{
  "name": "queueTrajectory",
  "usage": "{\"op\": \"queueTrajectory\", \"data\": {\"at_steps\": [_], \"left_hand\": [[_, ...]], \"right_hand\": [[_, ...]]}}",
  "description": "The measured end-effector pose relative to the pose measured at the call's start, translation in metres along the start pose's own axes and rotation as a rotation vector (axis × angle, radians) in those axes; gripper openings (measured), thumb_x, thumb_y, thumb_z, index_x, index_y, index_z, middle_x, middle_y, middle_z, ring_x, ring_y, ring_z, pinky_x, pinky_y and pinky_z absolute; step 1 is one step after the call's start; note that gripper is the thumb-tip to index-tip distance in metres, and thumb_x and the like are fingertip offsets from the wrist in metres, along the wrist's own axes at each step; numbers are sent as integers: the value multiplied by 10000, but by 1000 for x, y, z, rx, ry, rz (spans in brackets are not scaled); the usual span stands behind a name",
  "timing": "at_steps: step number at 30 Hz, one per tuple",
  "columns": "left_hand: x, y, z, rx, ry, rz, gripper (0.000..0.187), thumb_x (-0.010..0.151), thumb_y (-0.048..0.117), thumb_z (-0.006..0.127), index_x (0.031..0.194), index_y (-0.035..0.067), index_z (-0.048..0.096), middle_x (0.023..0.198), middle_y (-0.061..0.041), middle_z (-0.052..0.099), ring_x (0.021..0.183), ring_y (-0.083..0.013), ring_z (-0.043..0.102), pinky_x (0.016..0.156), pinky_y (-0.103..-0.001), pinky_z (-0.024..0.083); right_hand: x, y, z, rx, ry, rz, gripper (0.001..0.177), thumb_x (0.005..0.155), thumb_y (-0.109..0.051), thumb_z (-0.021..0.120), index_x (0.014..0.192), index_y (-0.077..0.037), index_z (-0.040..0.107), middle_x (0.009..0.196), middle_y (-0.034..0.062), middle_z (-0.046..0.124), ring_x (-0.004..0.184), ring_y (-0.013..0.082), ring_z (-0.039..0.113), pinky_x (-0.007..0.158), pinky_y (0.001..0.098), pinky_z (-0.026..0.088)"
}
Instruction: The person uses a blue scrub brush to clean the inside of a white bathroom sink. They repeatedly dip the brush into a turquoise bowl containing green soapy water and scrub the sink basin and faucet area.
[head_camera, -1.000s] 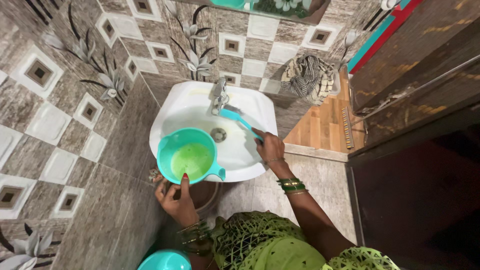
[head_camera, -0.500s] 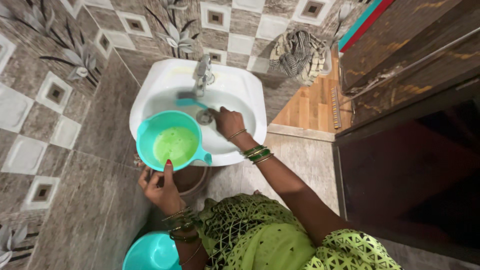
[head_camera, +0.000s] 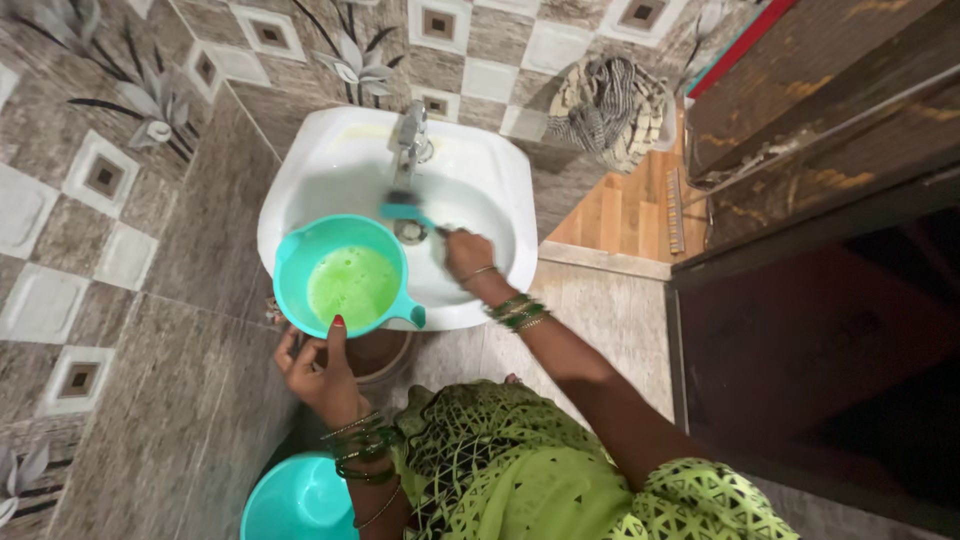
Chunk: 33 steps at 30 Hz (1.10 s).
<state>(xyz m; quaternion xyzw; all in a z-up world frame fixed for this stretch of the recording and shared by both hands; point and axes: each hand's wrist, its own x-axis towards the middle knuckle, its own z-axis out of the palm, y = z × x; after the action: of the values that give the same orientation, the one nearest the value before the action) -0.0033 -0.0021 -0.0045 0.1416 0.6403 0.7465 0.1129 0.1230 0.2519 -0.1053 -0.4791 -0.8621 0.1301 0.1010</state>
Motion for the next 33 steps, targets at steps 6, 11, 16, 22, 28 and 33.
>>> {"op": "queueTrajectory", "data": {"at_steps": [6,11,16,22,28,33], "left_hand": [[5,-6,-1,55,27,17,239,841,76,864,735,-6,667,1333,-108,518,1267,-243,549,1044,-408,429],[3,-5,-1,20,-10,37,224,863,82,855,740,0,687,1339,-112,497,1356,-257,505,1081,-414,405],[3,1,0,-3,-19,39,196,856,71,846,739,3,705,1367,-111,500,1378,-255,498,1100,-408,401],[3,0,1,-38,-11,22,196,838,67,847,729,2,697,1363,-101,500,1350,-246,511,1081,-407,417],[5,-12,1,-16,6,96,224,848,79,863,725,14,687,1330,-87,523,1368,-254,501,1152,-421,379],[8,-22,1,76,14,141,169,843,82,873,752,34,739,1309,-86,545,1421,-262,449,1219,-451,296]], "right_hand": [[13,-55,26,156,13,-182,346,985,-166,548,1298,-226,681,999,164,733,830,371,704,713,494,564],[-1,-25,-13,5,-49,-28,472,941,-86,501,1362,-244,643,970,180,701,809,382,702,702,490,570],[-53,20,-72,-43,91,28,443,965,-142,553,1386,-255,634,929,170,696,767,375,703,661,492,566],[-75,41,-83,-14,88,79,418,969,-176,582,1375,-261,638,864,157,684,750,382,688,646,499,543],[4,0,6,-37,120,-66,240,991,-169,558,1163,-236,710,1021,131,726,880,347,725,750,463,587],[14,-43,13,187,151,-159,343,962,-170,550,1279,-224,670,977,147,722,831,392,707,714,513,562]]}}
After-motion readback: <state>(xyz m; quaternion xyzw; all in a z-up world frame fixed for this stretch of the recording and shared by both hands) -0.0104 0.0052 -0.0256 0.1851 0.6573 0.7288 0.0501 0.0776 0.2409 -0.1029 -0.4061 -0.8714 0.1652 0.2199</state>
